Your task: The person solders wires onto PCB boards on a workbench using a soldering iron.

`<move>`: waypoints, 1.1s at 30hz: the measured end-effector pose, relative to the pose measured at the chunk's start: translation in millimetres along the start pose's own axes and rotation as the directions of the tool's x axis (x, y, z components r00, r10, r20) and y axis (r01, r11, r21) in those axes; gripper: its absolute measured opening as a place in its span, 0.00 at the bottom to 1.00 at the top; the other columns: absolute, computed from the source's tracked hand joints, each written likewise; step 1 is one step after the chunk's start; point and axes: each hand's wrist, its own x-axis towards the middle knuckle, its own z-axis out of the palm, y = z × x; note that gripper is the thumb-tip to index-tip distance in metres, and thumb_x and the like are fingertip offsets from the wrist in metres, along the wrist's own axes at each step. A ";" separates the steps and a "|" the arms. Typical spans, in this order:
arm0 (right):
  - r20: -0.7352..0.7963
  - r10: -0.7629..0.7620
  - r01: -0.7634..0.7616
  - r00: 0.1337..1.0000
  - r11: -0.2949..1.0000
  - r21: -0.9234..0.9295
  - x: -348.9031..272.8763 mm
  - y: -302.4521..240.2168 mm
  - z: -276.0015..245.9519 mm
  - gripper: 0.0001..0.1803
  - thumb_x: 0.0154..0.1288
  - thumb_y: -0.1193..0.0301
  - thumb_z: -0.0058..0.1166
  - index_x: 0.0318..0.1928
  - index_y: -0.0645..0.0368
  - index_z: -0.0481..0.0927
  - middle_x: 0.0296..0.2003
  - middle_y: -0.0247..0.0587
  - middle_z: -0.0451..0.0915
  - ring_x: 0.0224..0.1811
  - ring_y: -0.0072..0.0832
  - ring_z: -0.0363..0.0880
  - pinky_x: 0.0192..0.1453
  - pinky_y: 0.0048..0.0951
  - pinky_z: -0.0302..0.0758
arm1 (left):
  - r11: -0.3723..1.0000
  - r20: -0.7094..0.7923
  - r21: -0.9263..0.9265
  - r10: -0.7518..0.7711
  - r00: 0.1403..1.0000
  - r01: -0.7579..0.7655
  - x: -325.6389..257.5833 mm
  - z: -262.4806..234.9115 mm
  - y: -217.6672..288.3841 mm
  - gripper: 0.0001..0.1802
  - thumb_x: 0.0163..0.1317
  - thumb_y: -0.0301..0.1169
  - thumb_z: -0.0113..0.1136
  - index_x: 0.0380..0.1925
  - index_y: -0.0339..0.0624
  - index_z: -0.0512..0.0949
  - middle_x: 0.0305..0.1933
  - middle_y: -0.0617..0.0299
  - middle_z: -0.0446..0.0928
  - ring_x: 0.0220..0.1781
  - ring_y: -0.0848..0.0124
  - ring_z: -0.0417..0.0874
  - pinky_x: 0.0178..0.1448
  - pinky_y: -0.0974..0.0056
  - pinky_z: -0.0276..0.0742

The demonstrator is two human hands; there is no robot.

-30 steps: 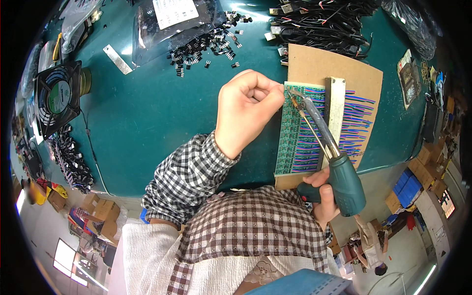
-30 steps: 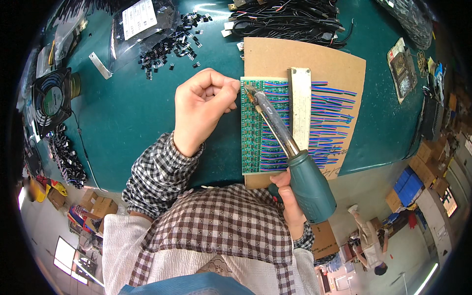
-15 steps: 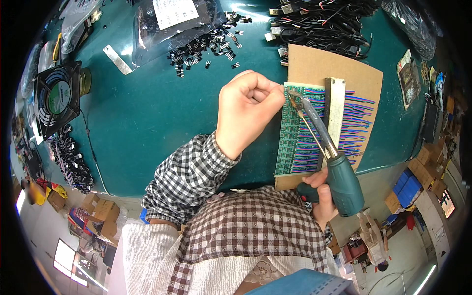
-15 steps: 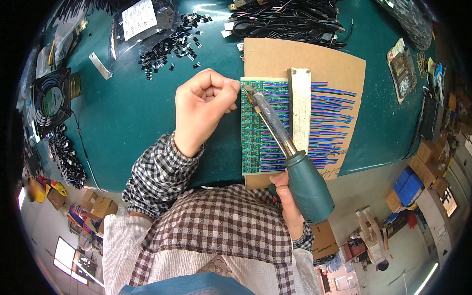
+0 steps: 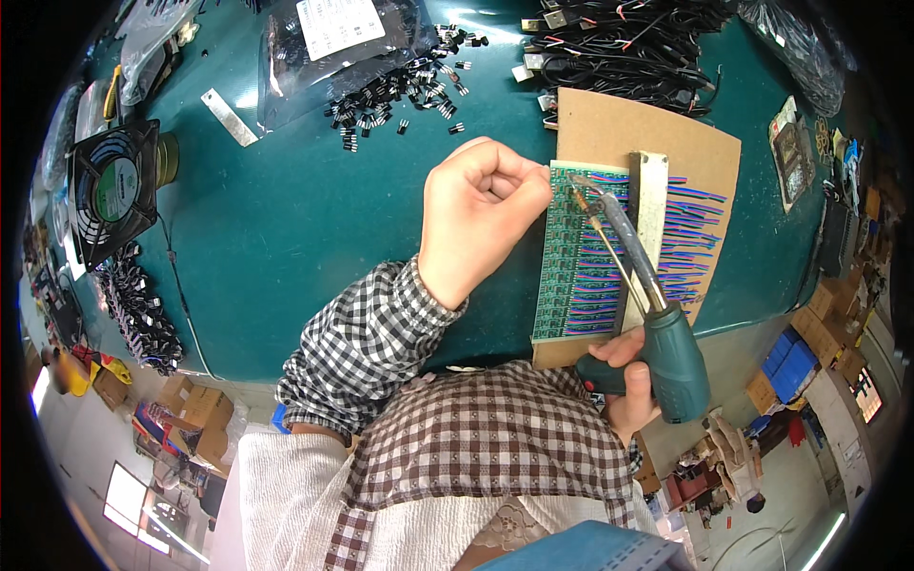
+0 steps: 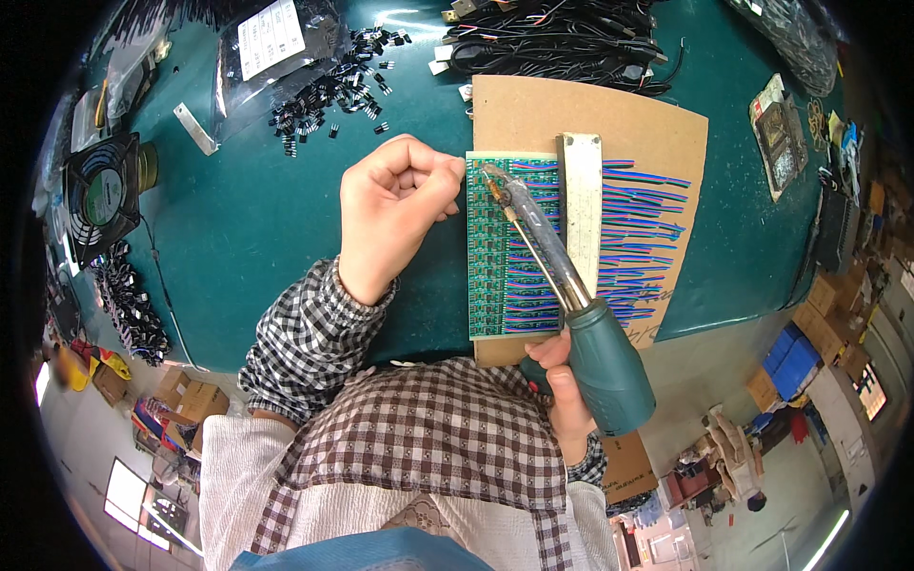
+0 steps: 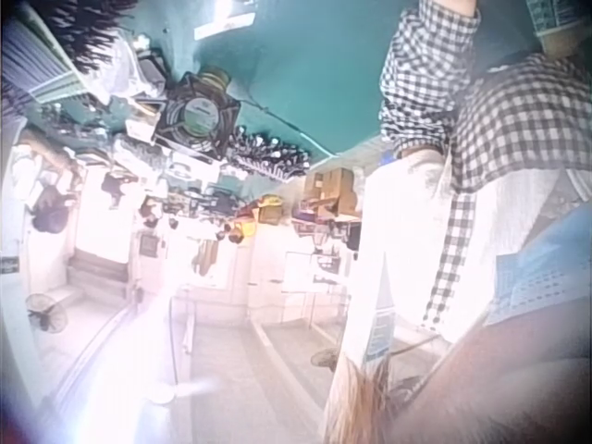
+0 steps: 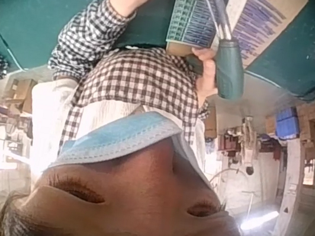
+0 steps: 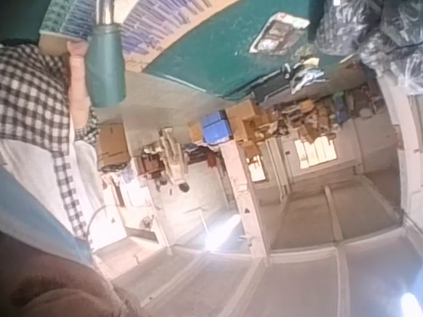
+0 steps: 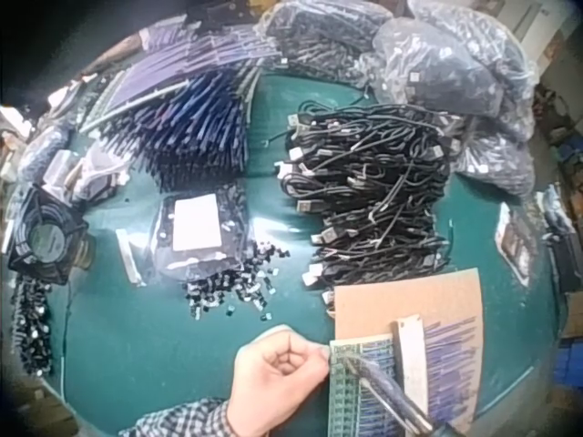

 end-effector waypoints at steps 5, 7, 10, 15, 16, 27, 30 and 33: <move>0.017 0.019 -0.022 1.000 0.990 0.139 2.1 -1.1 -10.9 0.21 0.51 0.62 0.52 0.37 0.69 0.66 0.23 0.43 0.69 0.27 0.31 0.72 0.33 0.35 0.76 | 0.999 -0.008 0.029 -0.013 1.000 0.013 0.2 -0.2 2.8 0.04 0.53 0.24 0.56 0.23 0.35 0.72 0.23 0.66 0.74 0.20 0.84 0.73 0.24 0.80 0.68; 0.004 0.021 -0.022 1.000 0.985 0.170 2.5 -0.8 -13.6 0.22 0.51 0.62 0.52 0.38 0.69 0.66 0.23 0.42 0.68 0.27 0.31 0.72 0.32 0.35 0.76 | 0.991 0.047 -0.050 -0.125 0.991 0.127 -1.8 -4.0 10.7 0.06 0.55 0.26 0.54 0.30 0.34 0.74 0.28 0.64 0.76 0.25 0.82 0.75 0.28 0.78 0.70; 0.000 0.011 -0.011 1.000 0.973 0.232 5.6 -0.2 -22.7 0.23 0.52 0.61 0.52 0.39 0.68 0.65 0.22 0.42 0.68 0.26 0.31 0.71 0.32 0.35 0.76 | 0.992 -0.029 -0.044 -0.117 0.993 0.116 -13.5 -16.0 25.0 0.09 0.56 0.24 0.51 0.38 0.34 0.72 0.34 0.61 0.74 0.30 0.78 0.76 0.32 0.77 0.72; 0.015 -0.032 0.025 0.999 0.948 0.318 7.3 5.6 -30.2 0.22 0.53 0.61 0.51 0.40 0.68 0.65 0.22 0.41 0.68 0.25 0.32 0.72 0.31 0.35 0.77 | 0.757 -0.077 0.587 0.407 0.910 -0.289 -6.6 -52.7 30.6 0.10 0.51 0.18 0.53 0.36 0.33 0.73 0.31 0.58 0.73 0.31 0.74 0.76 0.35 0.74 0.73; 0.020 -0.038 0.030 0.999 0.949 0.313 5.9 5.9 -31.2 0.22 0.53 0.62 0.50 0.40 0.68 0.65 0.22 0.41 0.68 0.25 0.31 0.72 0.30 0.35 0.76 | 0.752 -0.081 0.591 0.414 0.907 -0.291 -7.9 -52.8 31.4 0.10 0.51 0.18 0.53 0.36 0.33 0.73 0.31 0.58 0.73 0.31 0.74 0.76 0.35 0.74 0.73; -0.026 -0.036 0.043 0.999 0.943 0.329 -0.7 5.3 -36.1 0.23 0.54 0.60 0.50 0.41 0.68 0.65 0.22 0.40 0.68 0.25 0.30 0.71 0.28 0.32 0.76 | 0.669 -0.026 0.687 0.413 0.910 -0.284 3.4 -42.7 30.1 0.09 0.47 0.20 0.57 0.31 0.35 0.73 0.28 0.60 0.70 0.26 0.75 0.73 0.32 0.73 0.70; -0.019 -0.041 0.045 0.999 0.945 0.325 -0.1 3.4 -33.2 0.23 0.54 0.60 0.50 0.41 0.68 0.65 0.22 0.40 0.68 0.25 0.30 0.71 0.28 0.32 0.76 | 0.507 0.026 0.817 0.444 0.896 -0.275 15.5 -42.7 25.4 0.07 0.47 0.22 0.58 0.28 0.35 0.72 0.26 0.61 0.68 0.23 0.73 0.71 0.30 0.72 0.69; 0.017 -0.039 0.030 0.999 0.935 0.354 1.5 5.1 -33.3 0.23 0.54 0.60 0.50 0.41 0.68 0.65 0.22 0.40 0.68 0.26 0.30 0.71 0.29 0.32 0.76 | 0.478 0.067 0.822 0.459 0.886 -0.310 17.2 -46.2 24.2 0.06 0.48 0.23 0.57 0.26 0.36 0.71 0.26 0.61 0.68 0.23 0.72 0.69 0.30 0.70 0.68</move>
